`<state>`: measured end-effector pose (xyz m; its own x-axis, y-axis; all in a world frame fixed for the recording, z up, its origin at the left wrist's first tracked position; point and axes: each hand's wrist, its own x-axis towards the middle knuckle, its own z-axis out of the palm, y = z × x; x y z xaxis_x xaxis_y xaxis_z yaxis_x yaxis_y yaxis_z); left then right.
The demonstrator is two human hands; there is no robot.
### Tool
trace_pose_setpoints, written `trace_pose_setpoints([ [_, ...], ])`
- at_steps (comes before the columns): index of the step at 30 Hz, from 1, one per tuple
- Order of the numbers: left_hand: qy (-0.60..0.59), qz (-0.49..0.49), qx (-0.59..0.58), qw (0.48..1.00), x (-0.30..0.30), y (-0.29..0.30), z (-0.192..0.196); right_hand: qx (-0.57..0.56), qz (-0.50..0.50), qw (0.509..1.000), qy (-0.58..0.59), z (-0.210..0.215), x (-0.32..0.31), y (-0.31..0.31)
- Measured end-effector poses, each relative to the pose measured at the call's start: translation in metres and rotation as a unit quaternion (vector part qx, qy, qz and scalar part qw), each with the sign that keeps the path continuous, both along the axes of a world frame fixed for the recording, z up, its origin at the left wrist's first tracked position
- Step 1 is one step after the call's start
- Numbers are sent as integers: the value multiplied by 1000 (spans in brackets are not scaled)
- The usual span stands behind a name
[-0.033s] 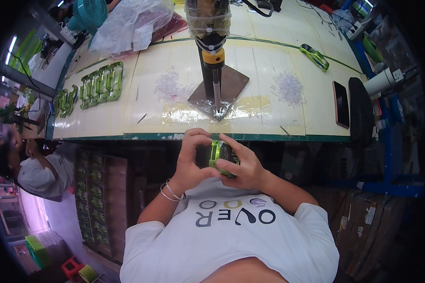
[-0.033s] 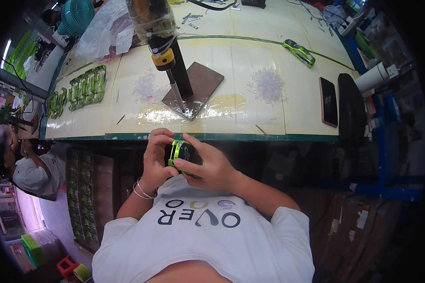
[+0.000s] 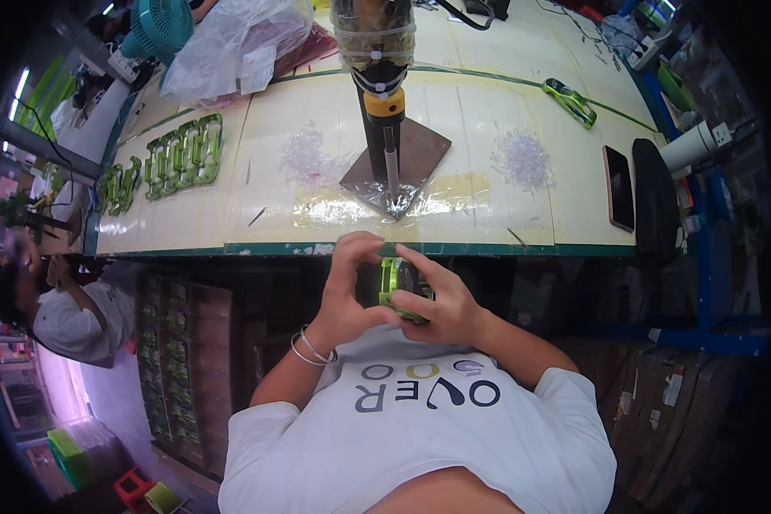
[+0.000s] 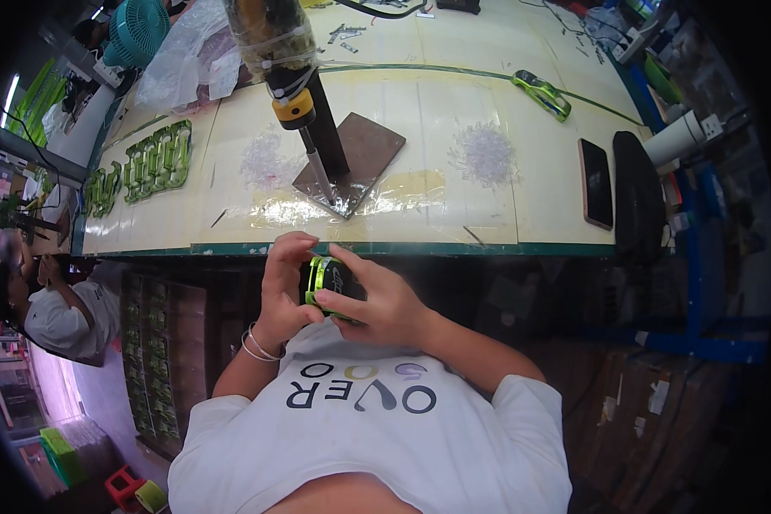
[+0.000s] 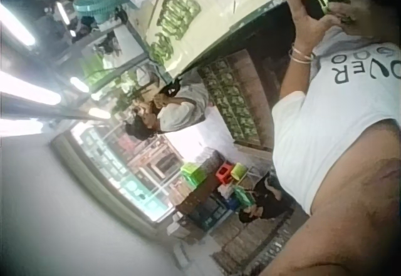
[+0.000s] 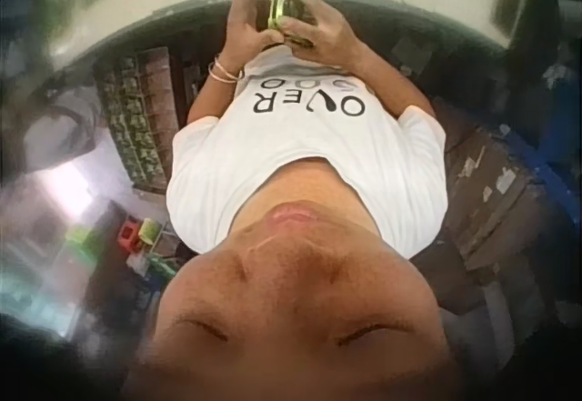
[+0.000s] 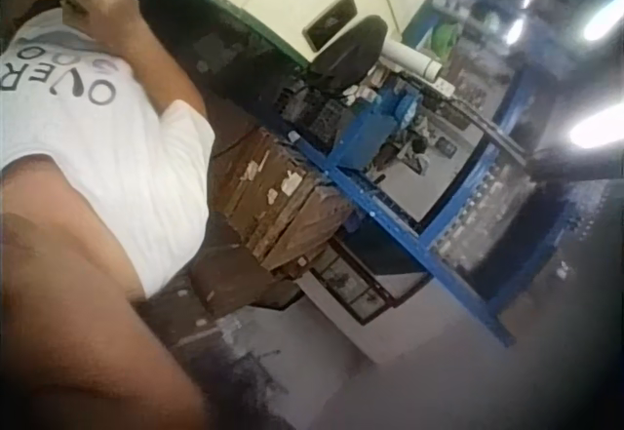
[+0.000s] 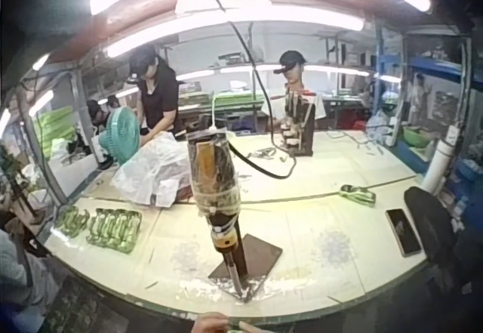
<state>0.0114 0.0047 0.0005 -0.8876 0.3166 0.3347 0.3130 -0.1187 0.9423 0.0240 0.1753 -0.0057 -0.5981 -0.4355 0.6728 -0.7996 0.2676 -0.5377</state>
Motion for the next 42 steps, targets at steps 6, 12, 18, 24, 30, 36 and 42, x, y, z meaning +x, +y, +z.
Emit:
trace_pose_setpoints([
  [6, 20, -47, -53, 997, -9, -3, -16, -87, 80, 985, -123, -12, 6, -1],
  [12, -361, -110, 174, 910, -6, 9, -16, -490, 161, 621, -590, -3, 10, -7],
  [18, -341, -72, 203, 915, -8, 30, -11, -621, 214, 444, -609, -3, -18, -10],
  [24, -313, -92, 191, 926, -26, 25, -6, -628, 187, 477, -585, 10, -30, -20],
  [30, -294, -87, 178, 935, -31, 24, -3, -627, 199, 488, -573, 19, -31, -20],
  [36, -302, -97, 160, 935, -30, 24, 10, -614, 200, 512, -567, 23, -28, -19],
  [42, -295, -99, 159, 937, -29, 24, 11, -603, 199, 523, -569, 26, -25, -18],
])
